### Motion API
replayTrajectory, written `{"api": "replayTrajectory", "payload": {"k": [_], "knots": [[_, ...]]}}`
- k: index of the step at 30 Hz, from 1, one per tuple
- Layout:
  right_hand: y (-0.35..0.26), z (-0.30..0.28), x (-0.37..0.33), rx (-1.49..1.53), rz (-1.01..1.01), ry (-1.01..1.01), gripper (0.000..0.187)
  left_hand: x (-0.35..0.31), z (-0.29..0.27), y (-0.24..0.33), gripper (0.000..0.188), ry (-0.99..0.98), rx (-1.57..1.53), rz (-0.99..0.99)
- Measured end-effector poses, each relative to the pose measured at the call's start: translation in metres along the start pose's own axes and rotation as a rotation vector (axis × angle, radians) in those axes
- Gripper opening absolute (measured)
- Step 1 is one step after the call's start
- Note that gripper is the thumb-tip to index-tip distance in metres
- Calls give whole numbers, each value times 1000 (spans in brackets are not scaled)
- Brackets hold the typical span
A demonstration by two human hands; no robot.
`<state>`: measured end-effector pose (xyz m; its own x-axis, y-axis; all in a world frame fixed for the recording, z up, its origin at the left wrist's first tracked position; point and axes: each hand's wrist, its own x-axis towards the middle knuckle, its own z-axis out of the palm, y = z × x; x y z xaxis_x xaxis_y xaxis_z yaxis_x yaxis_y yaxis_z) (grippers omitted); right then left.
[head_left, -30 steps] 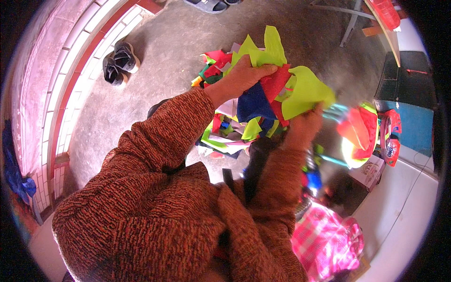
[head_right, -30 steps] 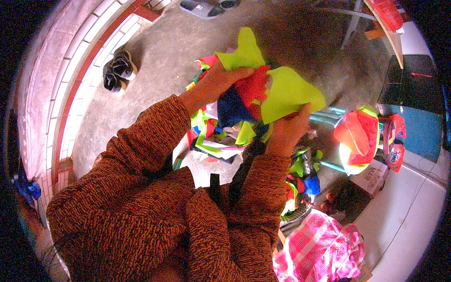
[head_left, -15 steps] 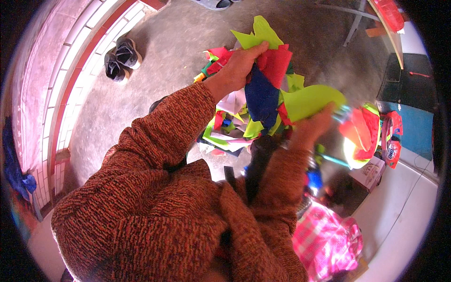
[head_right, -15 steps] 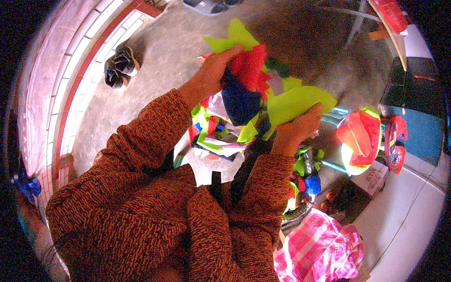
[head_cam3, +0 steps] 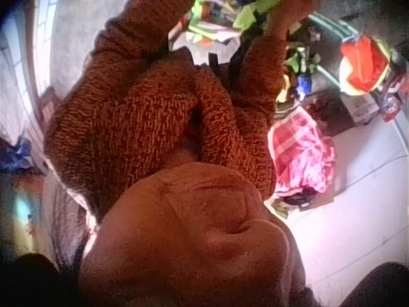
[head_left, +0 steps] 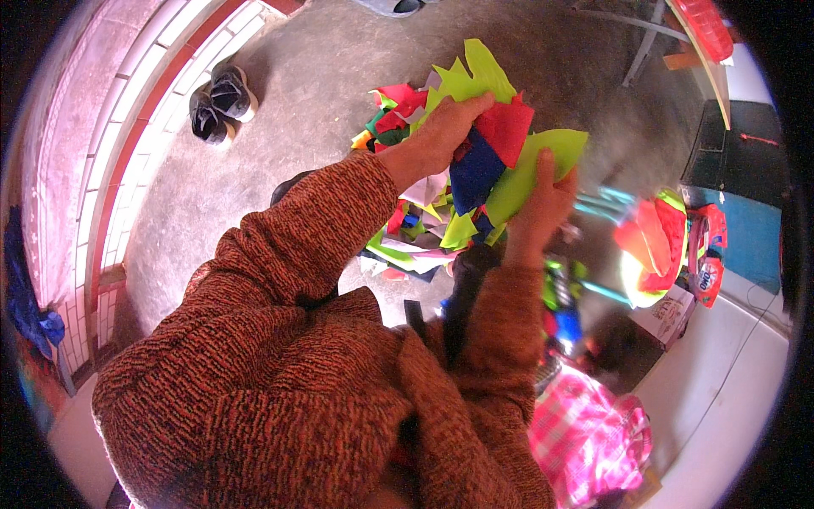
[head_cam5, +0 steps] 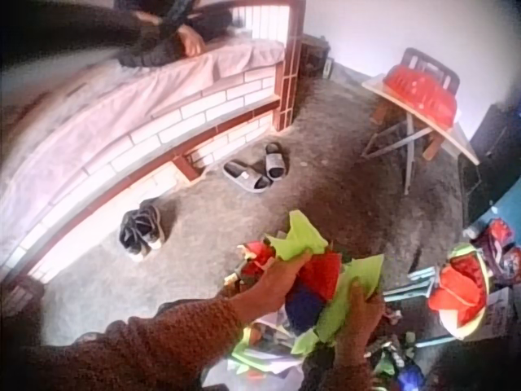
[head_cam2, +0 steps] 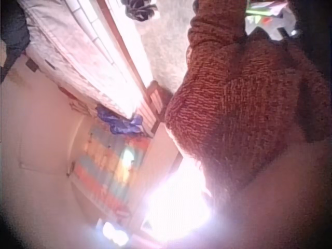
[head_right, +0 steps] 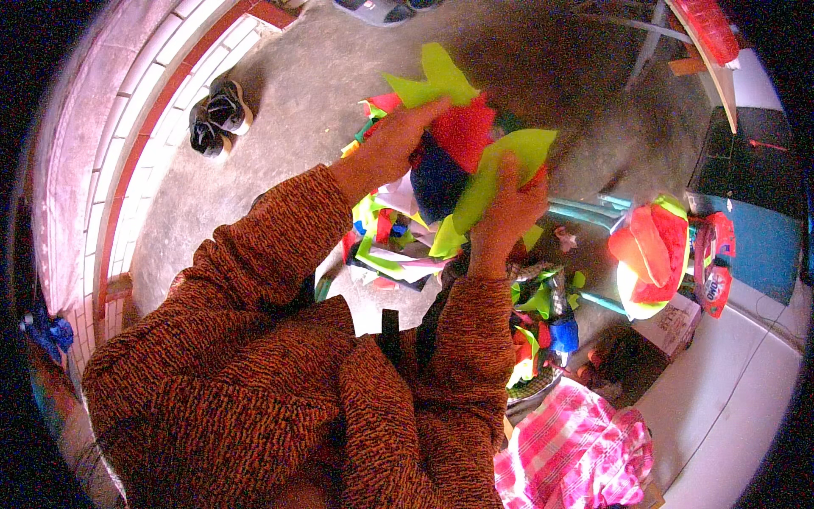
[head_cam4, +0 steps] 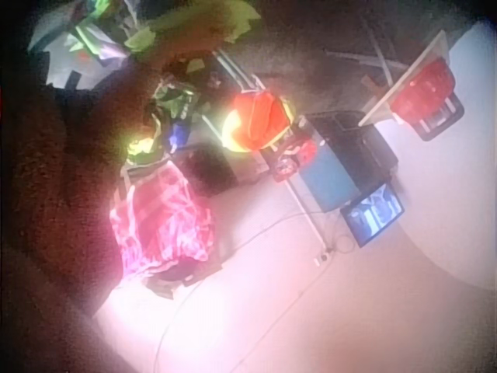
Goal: The person sits on the floor and repeatedly folds small, colorful pieces of paper or felt by hand. They pick up individual pieces from a pile, fold them, and place them back down, continuing this process throughout the clip.
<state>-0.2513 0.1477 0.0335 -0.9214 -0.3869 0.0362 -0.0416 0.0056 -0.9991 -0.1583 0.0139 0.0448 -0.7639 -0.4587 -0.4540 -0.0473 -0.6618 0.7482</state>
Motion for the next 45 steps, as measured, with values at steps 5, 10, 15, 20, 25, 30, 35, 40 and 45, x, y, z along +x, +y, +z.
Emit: {"api": "replayTrajectory", "payload": {"k": [5,10,15,20,25,30,35,40,45], "knots": [[5,5,-3,-286,-164,-55,32,-15,-1,8,35,-73,220,115],[-2,8,-4,-267,-159,-30,25,-6,-8,-13,22,-57,421,580],[-2,6,-5,-164,-95,-46,33,-6,-6,-10,23,-135,331,498],[10,3,-1,-265,-172,-71,28,-3,3,-8,29,-258,-27,408],[12,8,-5,-202,-141,-156,24,-4,7,-7,30,-217,-241,217],[11,9,-9,-97,-43,-155,23,1,7,-11,29,-153,-290,186],[22,5,-5,-106,-51,-166,29,4,8,-15,28,-162,-343,240],[11,10,-11,85,0,-201,33,6,6,-15,28,-121,-270,266],[-3,16,-16,-65,14,-326,54,4,5,-14,29,-110,-263,289]]}}
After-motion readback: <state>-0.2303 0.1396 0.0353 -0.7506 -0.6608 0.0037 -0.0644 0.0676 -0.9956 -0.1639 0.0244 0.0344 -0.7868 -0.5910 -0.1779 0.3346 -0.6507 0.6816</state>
